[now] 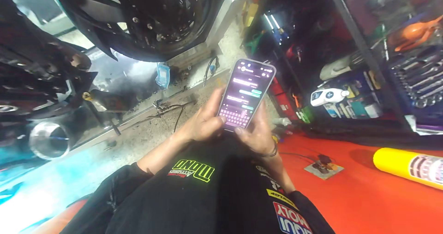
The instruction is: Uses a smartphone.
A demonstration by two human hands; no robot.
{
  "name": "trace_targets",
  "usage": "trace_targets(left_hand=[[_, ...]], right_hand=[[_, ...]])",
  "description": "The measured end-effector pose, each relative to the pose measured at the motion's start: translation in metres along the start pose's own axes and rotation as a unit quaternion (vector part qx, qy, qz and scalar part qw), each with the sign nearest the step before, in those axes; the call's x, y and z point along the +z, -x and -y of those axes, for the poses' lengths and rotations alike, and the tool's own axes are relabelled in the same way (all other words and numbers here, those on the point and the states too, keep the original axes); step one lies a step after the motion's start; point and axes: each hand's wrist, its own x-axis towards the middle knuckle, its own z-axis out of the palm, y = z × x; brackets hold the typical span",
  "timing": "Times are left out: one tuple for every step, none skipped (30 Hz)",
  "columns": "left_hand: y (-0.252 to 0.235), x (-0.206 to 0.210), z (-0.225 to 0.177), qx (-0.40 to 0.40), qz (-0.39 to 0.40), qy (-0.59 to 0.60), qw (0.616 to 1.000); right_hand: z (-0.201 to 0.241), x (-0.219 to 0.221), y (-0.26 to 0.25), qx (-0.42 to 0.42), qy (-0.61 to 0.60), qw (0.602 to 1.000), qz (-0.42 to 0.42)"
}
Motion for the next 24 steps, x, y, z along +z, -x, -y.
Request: trace_targets(left_hand=[[0.0,-0.001,-0.001,-0.001,0.003,-0.001,1.0],[0.0,-0.002,-0.001,-0.002,0.004,-0.001,1.0],[0.0,-0.002,-0.001,-0.003,0.0,-0.002,1.0],[-0.001,-0.002,-0.001,-0.004,-0.005,0.0,1.0],[-0.001,-0.002,-0.001,-0.006,-0.009,0.001,1.0],[-0.002,-0.002,-0.001,-0.009,-0.01,0.002,1.0],[-0.001,-0.001,-0.002,-0.011,-0.011,0.003,1.0],[0.0,0.0,-0.002,-0.01,-0.01,0.001,1.0],[-0.002,0.0,-0.002,-0.003,-0.011,-0.003,1.0],[-0.003,0.001,-0.003,0.003,-0.012,-0.006,1.0],[-0.004,0.001,-0.003,0.007,-0.013,-0.009,1.0],[-0.005,0.001,-0.004,0.009,-0.014,-0.01,1.0],[-0.005,0.001,-0.004,0.01,-0.012,-0.009,1.0],[-0.004,0.001,-0.003,0.011,-0.008,-0.006,1.0],[-0.004,0.0,-0.003,0.013,-0.002,-0.003,1.0],[-0.005,0.0,-0.003,0.017,0.002,0.0,1.0],[-0.006,0.0,-0.003,0.024,0.002,-0.001,1.0],[-0.007,0.001,-0.003,0.031,0.0,-0.005,0.999],[-0.008,0.003,-0.002,0.038,-0.006,-0.012,0.999],[-0.009,0.005,-0.002,0.042,-0.015,-0.017,0.999],[-0.01,0.006,-0.001,0.042,-0.022,-0.024,0.999],[-0.011,0.007,-0.001,0.042,-0.027,-0.031,0.998],[-0.011,0.007,0.0,0.041,-0.028,-0.034,0.998],[-0.01,0.007,0.001,0.039,-0.024,-0.032,0.998]], right_hand=[[0.0,0.001,0.0,0.004,-0.001,1.0,-0.001],[0.0,0.001,0.0,0.005,0.002,1.0,-0.004],[0.0,0.001,-0.001,0.003,0.008,1.0,-0.004],[0.0,0.0,-0.001,0.001,0.012,1.0,0.0],[0.0,-0.001,-0.002,0.0,0.011,1.0,0.008],[0.001,-0.002,-0.003,-0.001,0.013,1.0,0.016],[0.001,-0.002,-0.001,-0.003,0.018,1.0,0.02],[0.002,-0.003,0.0,-0.006,0.025,0.999,0.023],[0.003,-0.003,-0.001,-0.011,0.029,0.999,0.024],[0.003,-0.004,-0.001,-0.015,0.028,0.999,0.024],[0.003,-0.003,-0.001,-0.016,0.028,0.999,0.023],[0.003,-0.003,-0.002,-0.013,0.027,0.999,0.02],[0.004,-0.002,-0.003,-0.008,0.025,1.0,0.012],[0.004,-0.001,-0.003,-0.003,0.027,1.0,0.006],[0.004,-0.001,-0.003,0.0,0.03,1.0,0.004],[0.004,-0.002,-0.003,-0.002,0.033,0.999,0.008],[0.003,-0.004,-0.002,-0.006,0.034,0.999,0.013],[0.003,-0.005,-0.002,-0.01,0.036,0.999,0.017],[0.002,-0.006,-0.001,-0.016,0.039,0.999,0.02],[0.001,-0.006,0.0,-0.022,0.045,0.999,0.021],[0.001,-0.006,0.001,-0.027,0.049,0.998,0.019],[0.0,-0.007,0.001,-0.029,0.051,0.998,0.018],[0.0,-0.007,0.002,-0.029,0.053,0.998,0.018],[0.0,-0.008,0.002,-0.027,0.051,0.998,0.017]])
